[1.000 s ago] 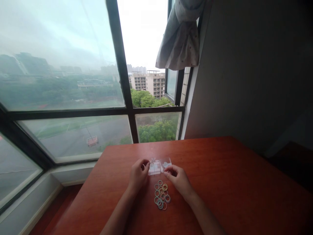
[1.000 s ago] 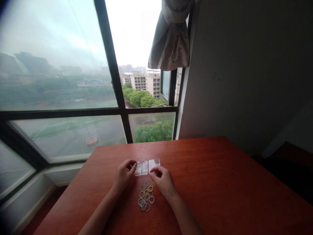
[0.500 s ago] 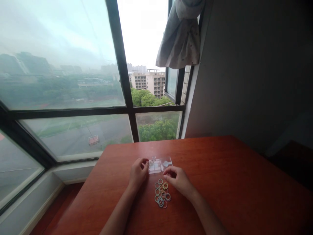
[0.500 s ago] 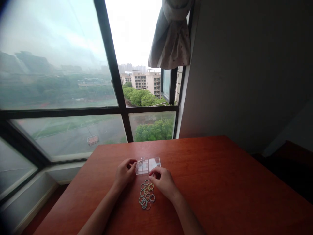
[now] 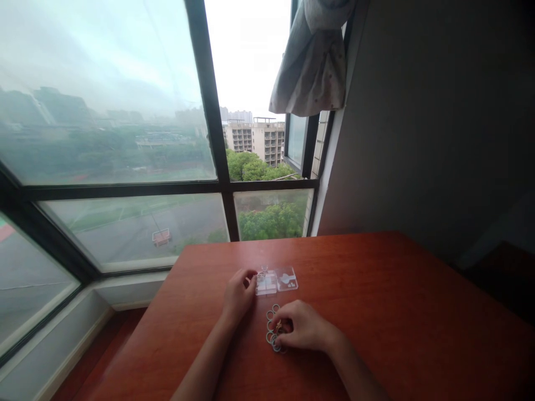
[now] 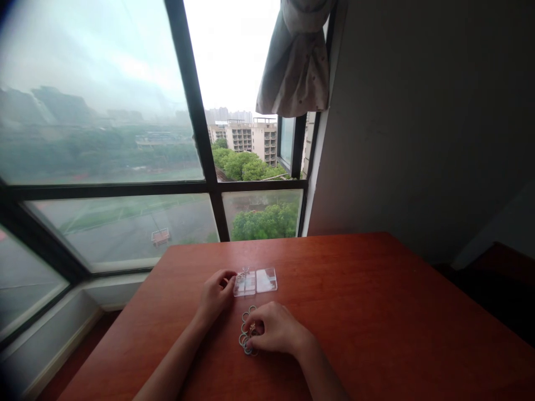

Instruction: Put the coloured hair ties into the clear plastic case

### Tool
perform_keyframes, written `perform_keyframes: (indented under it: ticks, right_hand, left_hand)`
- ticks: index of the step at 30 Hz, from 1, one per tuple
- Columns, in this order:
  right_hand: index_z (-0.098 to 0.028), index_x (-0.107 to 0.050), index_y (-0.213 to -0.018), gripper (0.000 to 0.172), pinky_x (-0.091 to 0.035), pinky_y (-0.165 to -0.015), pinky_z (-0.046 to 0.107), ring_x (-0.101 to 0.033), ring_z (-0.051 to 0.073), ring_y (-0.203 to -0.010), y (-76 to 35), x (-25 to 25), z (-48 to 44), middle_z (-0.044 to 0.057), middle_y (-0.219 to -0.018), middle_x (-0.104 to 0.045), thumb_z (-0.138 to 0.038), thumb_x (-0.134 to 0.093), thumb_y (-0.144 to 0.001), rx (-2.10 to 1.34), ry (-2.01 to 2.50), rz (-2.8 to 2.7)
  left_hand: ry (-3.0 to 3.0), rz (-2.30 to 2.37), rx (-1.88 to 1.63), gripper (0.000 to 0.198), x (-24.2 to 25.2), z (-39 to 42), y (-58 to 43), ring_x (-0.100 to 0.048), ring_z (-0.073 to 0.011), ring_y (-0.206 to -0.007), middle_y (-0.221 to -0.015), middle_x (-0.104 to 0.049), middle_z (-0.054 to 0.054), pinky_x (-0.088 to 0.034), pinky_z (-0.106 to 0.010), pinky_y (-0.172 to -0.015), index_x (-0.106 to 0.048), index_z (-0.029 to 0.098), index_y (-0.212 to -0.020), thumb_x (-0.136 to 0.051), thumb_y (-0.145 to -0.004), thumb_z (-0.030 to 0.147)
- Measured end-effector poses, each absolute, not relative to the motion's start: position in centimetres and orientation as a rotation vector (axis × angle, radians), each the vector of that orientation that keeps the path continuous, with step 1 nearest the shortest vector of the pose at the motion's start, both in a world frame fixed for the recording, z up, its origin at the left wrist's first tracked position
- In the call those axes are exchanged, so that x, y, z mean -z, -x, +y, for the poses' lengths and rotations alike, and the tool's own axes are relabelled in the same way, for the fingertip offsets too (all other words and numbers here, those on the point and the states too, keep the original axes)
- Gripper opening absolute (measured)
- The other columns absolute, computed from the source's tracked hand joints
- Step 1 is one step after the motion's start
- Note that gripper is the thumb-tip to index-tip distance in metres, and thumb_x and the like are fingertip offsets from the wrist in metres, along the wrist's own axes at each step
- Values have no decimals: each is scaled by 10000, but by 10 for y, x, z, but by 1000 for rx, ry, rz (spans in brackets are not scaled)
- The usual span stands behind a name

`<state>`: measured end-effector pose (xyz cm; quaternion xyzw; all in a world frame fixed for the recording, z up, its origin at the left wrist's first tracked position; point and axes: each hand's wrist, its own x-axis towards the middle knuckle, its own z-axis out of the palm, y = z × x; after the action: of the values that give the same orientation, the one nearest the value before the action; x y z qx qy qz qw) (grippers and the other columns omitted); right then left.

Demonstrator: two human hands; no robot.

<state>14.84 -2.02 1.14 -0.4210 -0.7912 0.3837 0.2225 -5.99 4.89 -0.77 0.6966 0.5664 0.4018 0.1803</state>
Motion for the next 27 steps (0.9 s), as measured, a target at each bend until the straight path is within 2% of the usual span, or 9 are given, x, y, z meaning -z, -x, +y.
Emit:
perform_keyframes:
  ticks: [11, 18, 23, 27]
  right_hand:
    - [-222, -769, -773, 176, -374, -540, 184, -543, 109, -572, -147, -17, -23, -20, -676, -685, -129, -647, -688, -1017, 1064, -2183]
    - [-181, -725, -738, 60, -355, -545, 205, -498, 111, -565, -146, -14, -11, -13, -623, -614, -195, -667, -731, -856, 1241, -1861]
    - [-161, -699, -753, 146, -330, -525, 218, -452, 115, -549, -150, -16, -5, -27, -577, -534, -300, -656, -772, -839, 1286, -1629]
    - [-156, -691, -762, 215, -338, -523, 223, -447, 124, -561, -152, -14, -2, -25, -580, -508, -367, -650, -775, -864, 1286, -1506]
  left_hand:
    - [-1958, 1605, -1155, 221, 4, 47, 59, -609, -164, -670, -813, -674, -36, -470, -269, -630, -649, 184, -872, -480, -850, 324]
    - [-1914, 1535, -1206, 242, -10, 43, 59, -604, -161, -644, -789, -686, -38, -458, -260, -591, -669, 179, -856, -519, -832, 368]
    - [-2005, 1294, -1105, 233, -27, 29, 44, -552, -133, -608, -725, -648, -21, -430, -233, -569, -663, 173, -839, -526, -865, 360]
    - [-2074, 1127, -993, 220, -34, 18, 31, -539, -116, -630, -753, -619, -22, -424, -213, -574, -660, 176, -796, -527, -879, 331]
